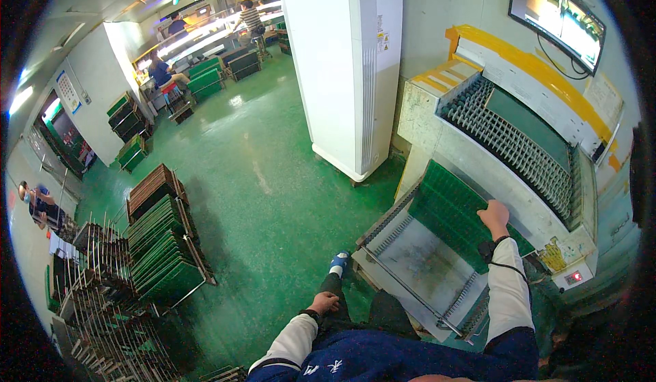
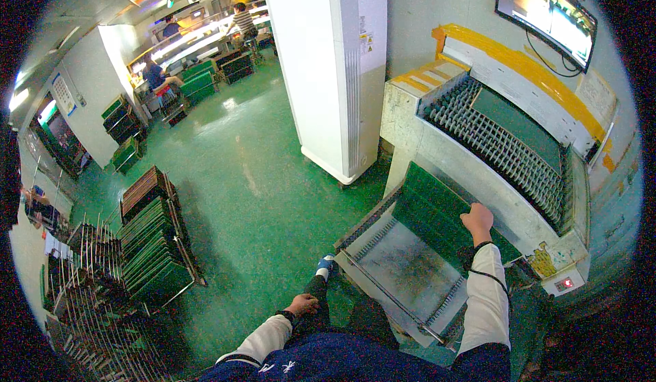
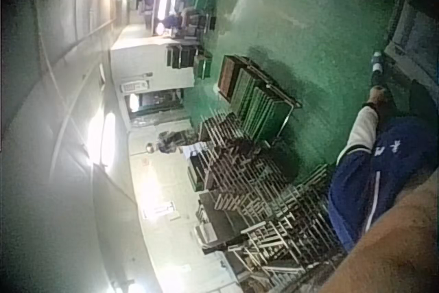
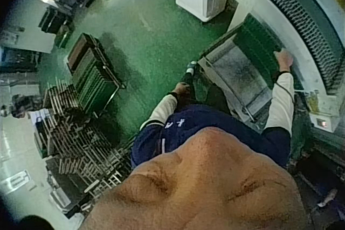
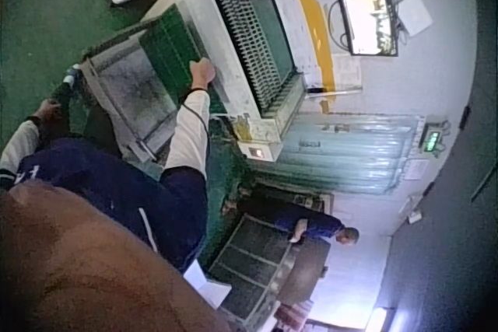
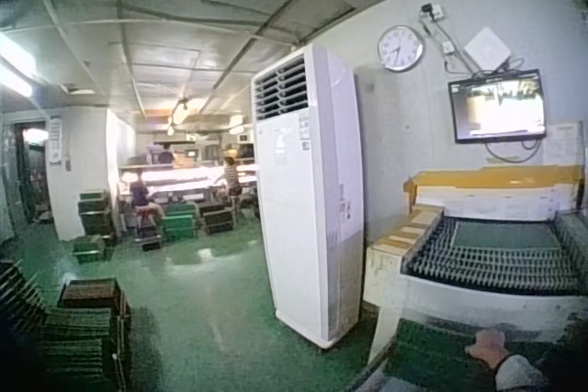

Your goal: The recorder is transferring green circuit boards from a storage rack into a machine for industrial processing.

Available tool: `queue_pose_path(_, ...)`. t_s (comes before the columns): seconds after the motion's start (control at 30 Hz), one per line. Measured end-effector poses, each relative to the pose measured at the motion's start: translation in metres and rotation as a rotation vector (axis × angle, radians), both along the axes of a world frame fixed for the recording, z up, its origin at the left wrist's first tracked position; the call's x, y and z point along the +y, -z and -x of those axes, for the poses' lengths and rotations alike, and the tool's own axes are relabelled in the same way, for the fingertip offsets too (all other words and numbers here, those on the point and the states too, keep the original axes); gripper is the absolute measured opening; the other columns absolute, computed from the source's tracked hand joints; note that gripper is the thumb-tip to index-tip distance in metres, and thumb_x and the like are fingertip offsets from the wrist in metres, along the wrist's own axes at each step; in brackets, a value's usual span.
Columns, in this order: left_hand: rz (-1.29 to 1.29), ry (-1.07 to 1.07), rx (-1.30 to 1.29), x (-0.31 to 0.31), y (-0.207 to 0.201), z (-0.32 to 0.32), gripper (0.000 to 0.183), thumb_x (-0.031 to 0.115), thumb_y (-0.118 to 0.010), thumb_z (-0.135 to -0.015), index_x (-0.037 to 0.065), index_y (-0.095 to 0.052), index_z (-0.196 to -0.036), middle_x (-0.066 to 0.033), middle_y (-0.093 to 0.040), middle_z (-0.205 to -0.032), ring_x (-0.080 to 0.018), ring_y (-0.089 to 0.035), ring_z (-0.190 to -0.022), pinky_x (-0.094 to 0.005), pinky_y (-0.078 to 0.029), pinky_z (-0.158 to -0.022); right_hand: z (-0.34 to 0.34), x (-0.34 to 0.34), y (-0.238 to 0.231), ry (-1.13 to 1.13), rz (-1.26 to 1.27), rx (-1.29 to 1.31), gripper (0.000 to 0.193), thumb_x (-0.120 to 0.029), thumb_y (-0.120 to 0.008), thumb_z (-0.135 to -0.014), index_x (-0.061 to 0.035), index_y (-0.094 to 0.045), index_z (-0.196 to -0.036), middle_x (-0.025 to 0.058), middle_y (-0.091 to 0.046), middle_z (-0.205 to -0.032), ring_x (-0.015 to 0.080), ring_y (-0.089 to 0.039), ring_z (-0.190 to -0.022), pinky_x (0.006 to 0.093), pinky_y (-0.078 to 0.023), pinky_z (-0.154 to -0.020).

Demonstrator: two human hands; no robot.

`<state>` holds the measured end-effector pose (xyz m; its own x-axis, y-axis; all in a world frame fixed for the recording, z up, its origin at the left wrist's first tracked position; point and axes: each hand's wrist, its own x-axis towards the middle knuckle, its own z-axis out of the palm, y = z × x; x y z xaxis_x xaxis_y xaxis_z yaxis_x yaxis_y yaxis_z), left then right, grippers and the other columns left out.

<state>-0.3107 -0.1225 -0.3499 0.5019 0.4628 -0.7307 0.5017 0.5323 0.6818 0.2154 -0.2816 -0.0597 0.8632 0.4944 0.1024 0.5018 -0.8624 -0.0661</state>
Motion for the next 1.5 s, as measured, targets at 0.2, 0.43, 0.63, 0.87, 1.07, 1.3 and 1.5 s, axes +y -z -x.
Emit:
queue_pose_path(0.2, 0.008, 0.023, -0.004, 0.0014, 0.0015, -0.0009, 0.026, 0.015, -0.059, -0.084, -0.004, -0.059, -0.102, -0.0137, -0.065, -0.082, -0.0221, -0.064, -0.063, -0.0308, -0.053, -0.054, 0.0005, -0.0017, -0.0002, 0.002, -0.003, -0.003, 0.038, -0.033, -0.074, -0.063, -0.0046, -0.066, -0.087, 0.0169, -0.065, -0.089, 0.0341, -0.062, -0.088, 0.043, -0.049, -0.075)
queue_pose_path(0.43, 0.02, -0.003, -0.017, 0.0006, 0.0093, 0.0017, 0.028, 0.017, -0.059, -0.085, -0.004, -0.058, -0.104, -0.0141, -0.065, -0.082, -0.0232, -0.065, -0.063, -0.0313, -0.053, -0.054, 0.0003, -0.0014, -0.0003, -0.005, -0.013, 0.001, 0.038, -0.032, -0.073, -0.063, -0.0043, -0.066, -0.087, 0.0167, -0.065, -0.09, 0.0336, -0.062, -0.088, 0.0424, -0.049, -0.075)
queue_pose_path(0.63, 0.016, 0.008, -0.007, 0.001, 0.0082, 0.0014, 0.029, 0.018, -0.059, -0.085, -0.003, -0.058, -0.105, -0.0137, -0.066, -0.082, -0.0235, -0.065, -0.063, -0.0318, -0.053, -0.054, 0.0, -0.0017, 0.0001, -0.006, -0.028, 0.009, 0.038, -0.032, -0.073, -0.063, -0.0041, -0.066, -0.089, 0.017, -0.065, -0.09, 0.0338, -0.062, -0.088, 0.0423, -0.049, -0.075)
queue_pose_path(0.87, 0.019, 0.019, 0.015, 0.0012, 0.0036, -0.0001, 0.028, 0.017, -0.058, -0.085, -0.003, -0.058, -0.105, -0.0133, -0.066, -0.083, -0.0228, -0.065, -0.064, -0.0318, -0.054, -0.055, -0.0013, -0.0023, 0.0018, -0.015, -0.049, 0.003, 0.039, -0.032, -0.073, -0.063, -0.0042, -0.066, -0.089, 0.0171, -0.065, -0.09, 0.0333, -0.062, -0.088, 0.0421, -0.049, -0.075)
queue_pose_path(1.07, 0.007, 0.008, 0.016, 0.0009, 0.0071, -0.0005, 0.027, 0.016, -0.059, -0.085, -0.004, -0.058, -0.103, -0.013, -0.065, -0.082, -0.0224, -0.064, -0.063, -0.0315, -0.054, -0.057, -0.0043, -0.0023, 0.0047, -0.009, -0.018, -0.023, 0.035, -0.032, -0.073, -0.064, -0.006, -0.066, -0.086, 0.0159, -0.066, -0.089, 0.0328, -0.063, -0.087, 0.0419, -0.05, -0.076)
queue_pose_path(1.3, 0.008, 0.017, 0.006, 0.0013, 0.0024, -0.0001, 0.026, 0.016, -0.059, -0.085, -0.003, -0.059, -0.102, -0.0137, -0.065, -0.083, -0.0228, -0.064, -0.064, -0.0317, -0.054, -0.057, 0.0005, -0.0001, -0.0013, -0.005, 0.008, 0.002, 0.039, -0.033, -0.072, -0.064, -0.0049, -0.066, -0.091, 0.0168, -0.065, -0.092, 0.033, -0.062, -0.089, 0.0421, -0.049, -0.077)
queue_pose_path(1.5, 0.001, 0.03, 0.009, 0.001, 0.0031, -0.0007, 0.025, 0.017, -0.059, -0.085, -0.003, -0.06, -0.1, -0.0136, -0.065, -0.082, -0.023, -0.064, -0.064, -0.0323, -0.054, -0.057, -0.0018, -0.002, 0.0011, -0.013, -0.004, -0.007, 0.039, -0.033, -0.072, -0.063, -0.0047, -0.066, -0.09, 0.017, -0.065, -0.09, 0.0335, -0.062, -0.088, 0.0421, -0.049, -0.076)
